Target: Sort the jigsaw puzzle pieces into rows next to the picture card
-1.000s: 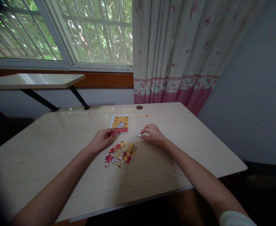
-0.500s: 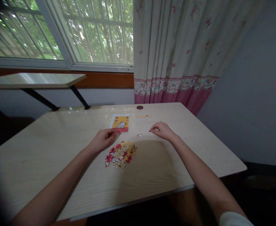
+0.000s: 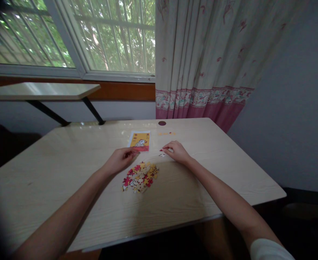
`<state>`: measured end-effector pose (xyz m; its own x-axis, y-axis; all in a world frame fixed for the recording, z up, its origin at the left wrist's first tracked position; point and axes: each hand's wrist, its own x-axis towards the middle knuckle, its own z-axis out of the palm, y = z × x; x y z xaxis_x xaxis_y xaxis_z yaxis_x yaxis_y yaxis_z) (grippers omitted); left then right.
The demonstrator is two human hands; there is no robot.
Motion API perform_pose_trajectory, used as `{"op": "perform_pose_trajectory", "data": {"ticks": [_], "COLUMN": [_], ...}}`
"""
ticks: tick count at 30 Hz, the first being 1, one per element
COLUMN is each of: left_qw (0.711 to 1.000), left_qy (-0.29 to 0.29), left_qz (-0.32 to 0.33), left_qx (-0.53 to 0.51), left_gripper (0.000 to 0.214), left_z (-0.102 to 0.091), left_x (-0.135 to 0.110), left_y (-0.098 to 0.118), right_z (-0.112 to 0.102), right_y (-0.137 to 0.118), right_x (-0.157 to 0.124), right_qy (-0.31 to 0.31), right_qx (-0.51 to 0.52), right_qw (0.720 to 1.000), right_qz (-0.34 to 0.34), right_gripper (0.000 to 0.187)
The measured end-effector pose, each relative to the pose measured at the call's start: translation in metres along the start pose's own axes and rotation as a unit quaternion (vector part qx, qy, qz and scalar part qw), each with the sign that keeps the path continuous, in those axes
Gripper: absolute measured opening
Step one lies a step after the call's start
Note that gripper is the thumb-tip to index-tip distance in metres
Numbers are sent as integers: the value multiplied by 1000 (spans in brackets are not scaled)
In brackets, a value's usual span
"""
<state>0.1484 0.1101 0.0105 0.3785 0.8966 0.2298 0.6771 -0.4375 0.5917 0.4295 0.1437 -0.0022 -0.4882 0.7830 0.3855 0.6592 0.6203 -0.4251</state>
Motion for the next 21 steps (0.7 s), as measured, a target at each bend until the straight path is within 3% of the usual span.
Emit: {"op": "perform_pose_trajectory", "data": {"ticks": [7, 21], "left_qw": [1000, 1000], "left_qy": [-2, 2], "left_qz": [3, 10], "left_qx": [4, 1], "left_gripper": [25, 23], "left_z": [1, 0], "left_x": [-1, -2], "left_y": [0, 0], "right_z": [4, 0], "right_y": [-2, 5], "right_x": [-8, -12], "right_qy": [-19, -45], "right_qx": [-22, 6], "right_qw": [999, 997], "right_qz": [-14, -56], "right_gripper": [25, 19]}}
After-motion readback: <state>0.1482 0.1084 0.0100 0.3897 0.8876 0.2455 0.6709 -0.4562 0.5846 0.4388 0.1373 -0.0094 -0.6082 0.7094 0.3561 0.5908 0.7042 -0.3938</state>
